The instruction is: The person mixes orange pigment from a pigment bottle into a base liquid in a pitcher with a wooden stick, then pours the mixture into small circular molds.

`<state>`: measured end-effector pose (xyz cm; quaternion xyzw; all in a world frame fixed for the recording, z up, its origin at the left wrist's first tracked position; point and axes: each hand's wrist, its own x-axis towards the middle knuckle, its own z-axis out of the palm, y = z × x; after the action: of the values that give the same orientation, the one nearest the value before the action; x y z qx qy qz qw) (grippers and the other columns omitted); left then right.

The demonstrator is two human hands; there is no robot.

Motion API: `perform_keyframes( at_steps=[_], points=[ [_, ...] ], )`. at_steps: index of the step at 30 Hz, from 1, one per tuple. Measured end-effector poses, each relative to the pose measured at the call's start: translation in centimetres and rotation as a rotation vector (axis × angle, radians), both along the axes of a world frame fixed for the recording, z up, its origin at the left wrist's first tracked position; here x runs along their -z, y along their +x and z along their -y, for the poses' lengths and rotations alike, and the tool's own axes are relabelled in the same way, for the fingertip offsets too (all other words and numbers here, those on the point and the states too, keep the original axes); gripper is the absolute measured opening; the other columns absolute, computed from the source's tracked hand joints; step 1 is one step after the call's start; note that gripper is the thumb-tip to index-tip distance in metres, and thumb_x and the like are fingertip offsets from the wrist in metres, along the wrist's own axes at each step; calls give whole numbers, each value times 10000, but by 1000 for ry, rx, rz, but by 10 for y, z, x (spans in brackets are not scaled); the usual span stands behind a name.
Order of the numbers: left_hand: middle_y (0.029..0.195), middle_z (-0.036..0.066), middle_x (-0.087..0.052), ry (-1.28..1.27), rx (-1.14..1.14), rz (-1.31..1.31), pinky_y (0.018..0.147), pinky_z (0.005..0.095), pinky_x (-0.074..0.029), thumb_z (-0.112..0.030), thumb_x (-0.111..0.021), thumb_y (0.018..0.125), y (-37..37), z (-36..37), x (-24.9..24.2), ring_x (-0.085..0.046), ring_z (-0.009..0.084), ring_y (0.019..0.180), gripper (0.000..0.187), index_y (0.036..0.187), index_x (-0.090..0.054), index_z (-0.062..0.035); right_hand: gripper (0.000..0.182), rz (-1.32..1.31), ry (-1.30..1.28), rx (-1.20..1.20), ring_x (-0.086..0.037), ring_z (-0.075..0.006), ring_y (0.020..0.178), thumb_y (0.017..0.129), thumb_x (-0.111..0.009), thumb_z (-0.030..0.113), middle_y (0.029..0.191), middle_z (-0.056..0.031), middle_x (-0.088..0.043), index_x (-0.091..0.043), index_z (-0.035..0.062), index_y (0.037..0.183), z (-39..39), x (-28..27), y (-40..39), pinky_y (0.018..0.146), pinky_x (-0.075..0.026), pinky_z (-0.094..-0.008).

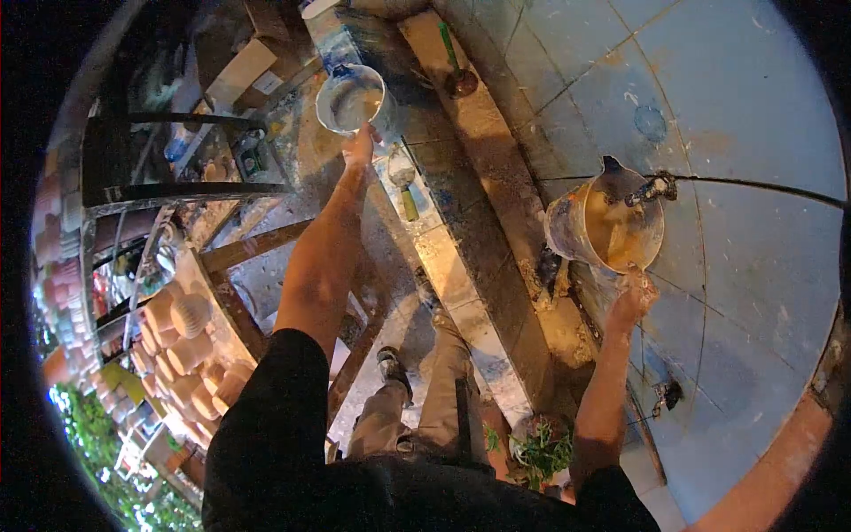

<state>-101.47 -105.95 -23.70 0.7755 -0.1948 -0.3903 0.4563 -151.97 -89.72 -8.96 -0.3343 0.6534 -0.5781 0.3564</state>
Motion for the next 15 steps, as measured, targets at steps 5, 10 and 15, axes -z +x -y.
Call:
perform_keyframes(
  at_steps=[5,10,15],
  points=[
    [535,2,-497,-33,-80,75,464,296,-338,-277,-589,770,-7,-22,-68,-460,131,481,311,570,-567,-40,131,-285,3,3,-427,-89,538,791,-633,109,604,30,-462,-575,42,694,-10,-8,-1,513,-338,-268],
    [639,87,-619,-224,503,311,562,299,-466,-240,-652,751,-33,-104,-104,-584,173,585,292,850,-642,34,193,-37,163,-14,-450,-94,592,818,-624,132,658,-25,-536,-579,1,684,-40,-15,-22,549,-382,-277],
    [982,220,-618,4,841,170,766,379,-498,-347,-687,751,-110,-161,-120,-620,280,861,486,1021,-601,48,294,-422,317,168,-494,-164,691,803,-670,264,797,-76,-547,-572,0,887,-69,-37,-12,624,-429,-346]
  ],
)
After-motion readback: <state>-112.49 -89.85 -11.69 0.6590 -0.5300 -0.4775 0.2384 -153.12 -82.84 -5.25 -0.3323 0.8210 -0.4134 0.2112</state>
